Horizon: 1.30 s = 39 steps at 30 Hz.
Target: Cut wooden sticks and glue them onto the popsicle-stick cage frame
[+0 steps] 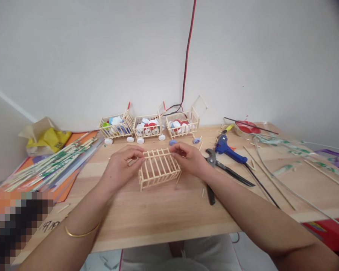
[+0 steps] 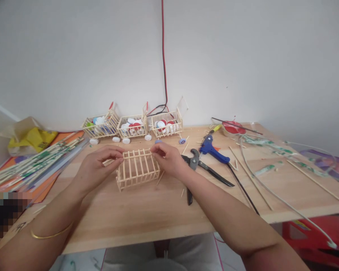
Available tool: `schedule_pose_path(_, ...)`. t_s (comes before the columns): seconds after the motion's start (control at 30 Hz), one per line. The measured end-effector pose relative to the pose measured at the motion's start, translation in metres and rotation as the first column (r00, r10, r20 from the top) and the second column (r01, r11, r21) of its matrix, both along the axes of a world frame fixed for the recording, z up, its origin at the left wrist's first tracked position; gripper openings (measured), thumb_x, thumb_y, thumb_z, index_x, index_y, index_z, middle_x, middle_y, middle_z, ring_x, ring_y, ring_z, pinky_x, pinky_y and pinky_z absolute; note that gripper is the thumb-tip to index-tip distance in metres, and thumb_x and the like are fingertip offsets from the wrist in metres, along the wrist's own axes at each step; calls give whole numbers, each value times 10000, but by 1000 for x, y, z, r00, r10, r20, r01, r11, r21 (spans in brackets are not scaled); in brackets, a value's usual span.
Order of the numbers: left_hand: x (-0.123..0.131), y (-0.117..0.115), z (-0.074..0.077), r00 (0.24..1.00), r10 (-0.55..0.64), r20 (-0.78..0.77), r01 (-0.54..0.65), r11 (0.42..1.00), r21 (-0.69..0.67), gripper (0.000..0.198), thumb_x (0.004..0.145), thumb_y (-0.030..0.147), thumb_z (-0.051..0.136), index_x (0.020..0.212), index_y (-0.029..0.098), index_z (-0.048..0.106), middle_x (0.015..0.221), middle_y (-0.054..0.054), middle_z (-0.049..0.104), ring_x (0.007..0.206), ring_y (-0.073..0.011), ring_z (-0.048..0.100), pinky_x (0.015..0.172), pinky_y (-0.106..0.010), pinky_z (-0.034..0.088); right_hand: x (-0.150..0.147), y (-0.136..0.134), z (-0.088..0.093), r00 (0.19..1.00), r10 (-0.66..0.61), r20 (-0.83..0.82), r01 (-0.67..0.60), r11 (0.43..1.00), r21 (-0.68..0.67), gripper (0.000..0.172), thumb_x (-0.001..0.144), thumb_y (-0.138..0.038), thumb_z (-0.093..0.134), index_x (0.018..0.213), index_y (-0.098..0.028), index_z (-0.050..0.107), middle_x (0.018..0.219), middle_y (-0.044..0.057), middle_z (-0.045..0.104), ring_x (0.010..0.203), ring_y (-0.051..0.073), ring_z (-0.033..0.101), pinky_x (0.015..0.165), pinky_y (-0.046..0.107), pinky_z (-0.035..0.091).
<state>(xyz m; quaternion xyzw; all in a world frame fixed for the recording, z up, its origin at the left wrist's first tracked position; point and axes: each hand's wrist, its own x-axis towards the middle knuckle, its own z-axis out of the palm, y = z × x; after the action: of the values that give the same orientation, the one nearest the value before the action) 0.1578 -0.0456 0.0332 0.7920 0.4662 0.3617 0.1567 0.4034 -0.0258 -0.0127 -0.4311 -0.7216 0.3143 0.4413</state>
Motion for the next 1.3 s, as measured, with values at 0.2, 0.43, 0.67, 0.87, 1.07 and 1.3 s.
schedule_pose_path(0.2, -1, 1, 0, 1000, 3, 13, -3, 1000, -16, 129, 809, 269, 592, 745, 188, 668, 957, -62, 705, 896, -191, 653, 858, -347, 514, 0, -1, 2, 1000, 10, 14, -10, 1000, -3, 71, 819, -184, 554, 872, -180, 601, 779, 9, 630, 687, 123, 563, 650, 255, 441)
schedule_pose_path(0.43, -4, 2, -3, 999, 5, 34, -3, 998, -58, 130, 807, 275, 597, 751, 184, 671, 977, -69, 689, 903, -187, 643, 858, -347, 506, 0, -1, 1, 1000, 9, 29, -11, 999, 40, 79, 819, -172, 547, 871, -184, 606, 780, 8, 635, 684, 122, 564, 648, 254, 443)
schedule_pose_path(0.67, -1, 0, -1, 999, 25, 31, -23, 998, -58, 128, 790, 264, 596, 719, 186, 670, 969, -62, 694, 894, -189, 646, 856, -342, 503, 0, 0, 1, 999, 6, 54, -10, 998, 69, 86, 815, -171, 545, 861, -184, 617, 789, 17, 642, 683, 126, 576, 635, 254, 450)
schedule_pose_path(0.87, -3, 1, -3, 999, 21, 32, -18, 996, -85, 127, 796, 265, 595, 727, 190, 670, 986, -61, 691, 912, -190, 642, 861, -338, 493, 1, 1, 1, 993, 2, 118, -16, 993, 120, 121, 815, -140, 538, 867, -189, 635, 784, 18, 636, 694, 128, 575, 651, 255, 450)
schedule_pose_path(1.07, -3, 1, -2, 999, 14, 29, -12, 995, -98, 143, 798, 281, 589, 723, 190, 670, 993, -68, 690, 920, -198, 642, 856, -350, 494, 1, 0, 4, 990, 13, 142, -39, 983, 180, 126, 818, -123, 519, 844, -182, 627, 772, 21, 624, 698, 128, 571, 640, 247, 444)
schedule_pose_path(1.3, -3, 3, -2, 999, 27, 17, -25, 995, -102, 142, 785, 287, 590, 712, 191, 665, 990, -69, 697, 920, -203, 644, 853, -354, 498, 1, 0, 6, 989, 35, 147, -65, 977, 205, 137, 807, -109, 506, 852, -173, 619, 793, 34, 630, 729, 139, 585, 681, 259, 466)
